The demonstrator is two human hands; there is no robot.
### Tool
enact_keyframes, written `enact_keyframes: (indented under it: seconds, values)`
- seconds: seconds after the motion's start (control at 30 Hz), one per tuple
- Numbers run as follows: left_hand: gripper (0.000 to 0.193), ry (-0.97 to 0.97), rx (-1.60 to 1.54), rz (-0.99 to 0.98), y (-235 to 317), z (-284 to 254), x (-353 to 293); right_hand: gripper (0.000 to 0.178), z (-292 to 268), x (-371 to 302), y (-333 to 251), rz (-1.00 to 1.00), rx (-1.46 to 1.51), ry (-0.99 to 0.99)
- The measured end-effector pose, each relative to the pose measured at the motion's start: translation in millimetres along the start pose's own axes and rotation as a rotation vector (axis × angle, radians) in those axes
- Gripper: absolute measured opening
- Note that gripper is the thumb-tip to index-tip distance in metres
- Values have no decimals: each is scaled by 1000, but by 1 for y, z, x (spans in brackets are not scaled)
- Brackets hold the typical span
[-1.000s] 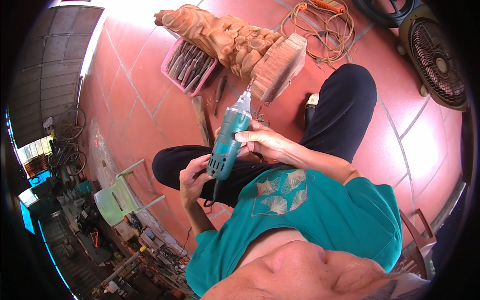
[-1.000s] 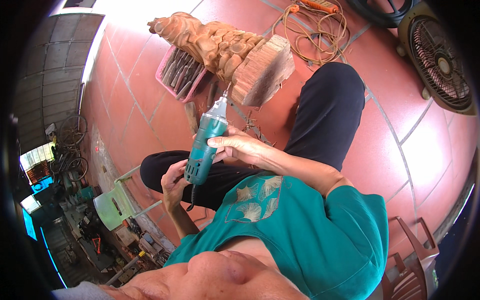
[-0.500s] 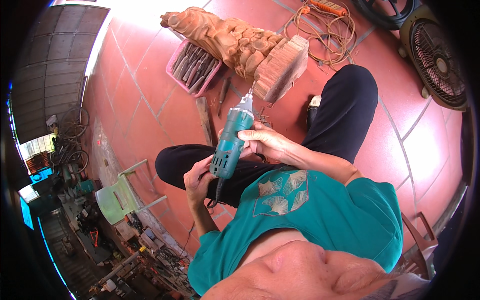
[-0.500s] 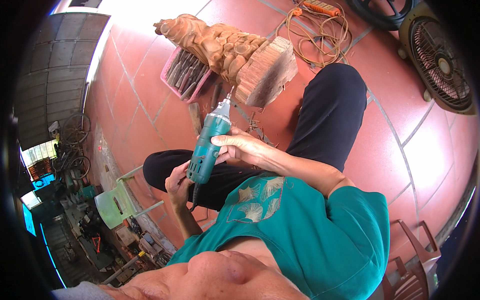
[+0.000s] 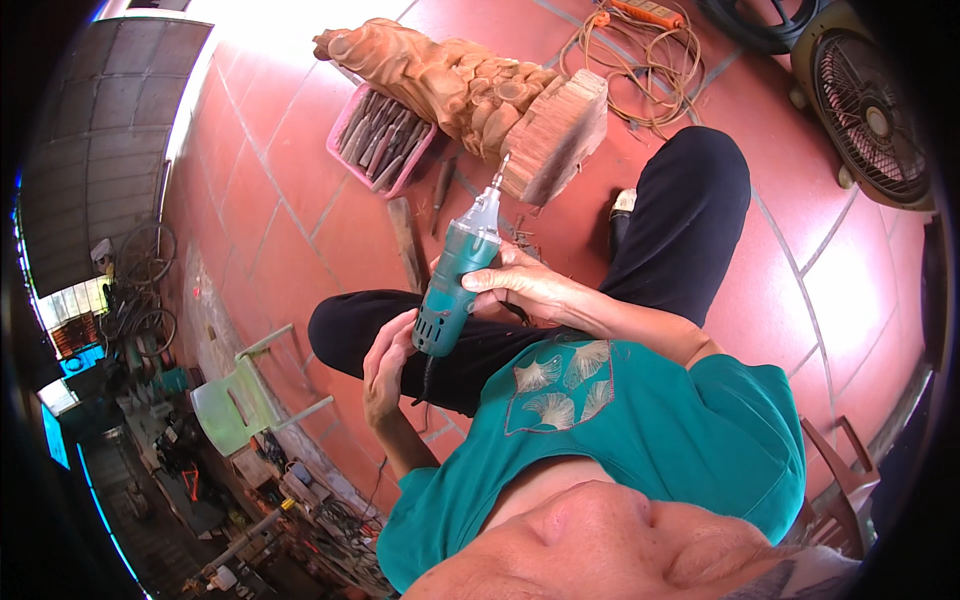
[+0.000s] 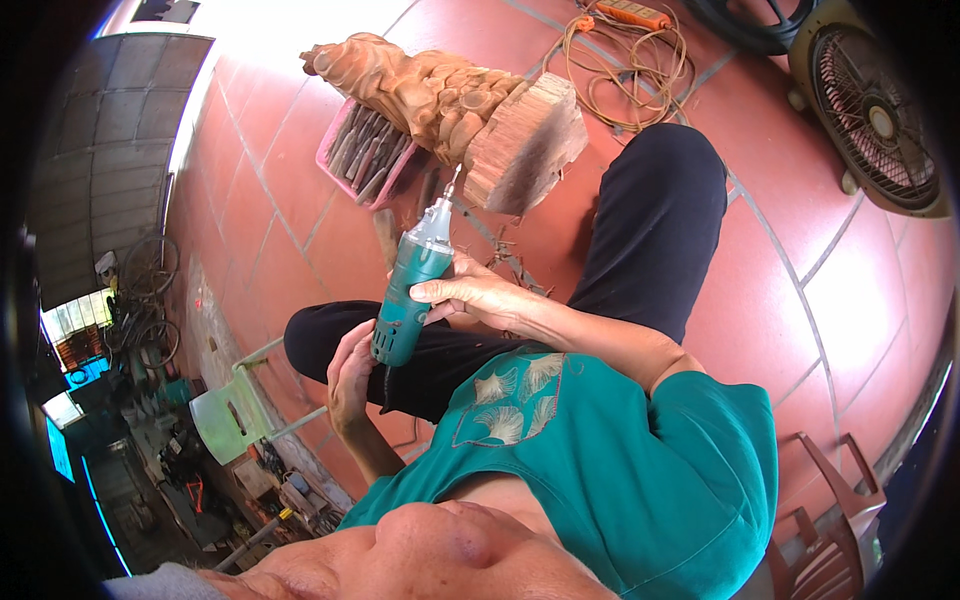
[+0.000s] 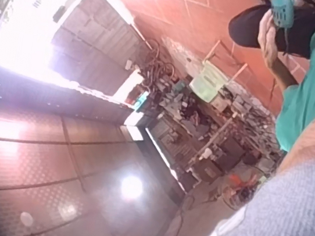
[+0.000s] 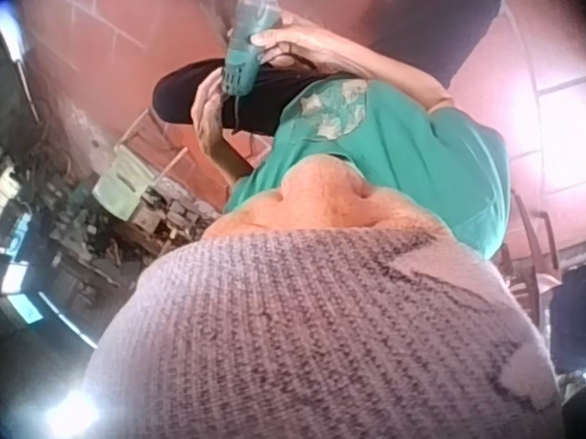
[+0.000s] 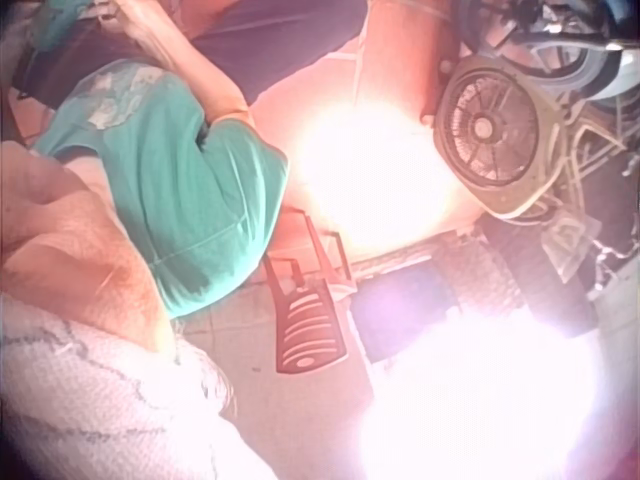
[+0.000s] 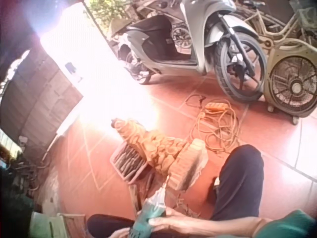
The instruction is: The person sits on the floor and carves a wooden sculpture using a chisel and mallet, then switches to a handheld rotary tool to refine details. The person holds the sculpture with one hand while striking or grinding with the other.
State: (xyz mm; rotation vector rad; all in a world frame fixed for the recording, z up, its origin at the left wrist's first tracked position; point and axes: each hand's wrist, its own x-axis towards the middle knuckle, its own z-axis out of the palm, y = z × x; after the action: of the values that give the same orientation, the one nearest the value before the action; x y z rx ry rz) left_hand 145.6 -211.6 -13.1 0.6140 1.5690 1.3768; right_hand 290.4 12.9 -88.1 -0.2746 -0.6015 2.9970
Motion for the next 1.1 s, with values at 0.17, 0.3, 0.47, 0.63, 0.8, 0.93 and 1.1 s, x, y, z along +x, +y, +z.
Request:
enact_keyframes:
  seconds: [0.17, 0.3, 0.47, 0.63, 0.8, 0.93, 1.1]
  values:
    - [101, -105, 158, 19, 9, 22, 25, 56, -3, 4, 4, 11, -12, 42]
    - [101, -152, 384, -58, 14, 29, 42, 64, -10, 5, 8, 18, -37, 50]
    - [92, -140, 513, -55, 16, 47, 62, 66, -21, 4, 11, 42, -53, 120]
    - [84, -124, 578, -73, 15, 54, 71, 62, -30, 2, 10, 22, -45, 131]
    - [81, -95, 581, -37, 11, 59, 74, 61, -34, 1, 7, 7, -27, 100]
    - [78, -80, 572, -31, 9, 62, 78, 59, -38, 2, 7, 22, 1, 120]
    - [77, -104, 619, -8, 10, 62, 83, 58, -39, -2, 5, 35, 53, 121]
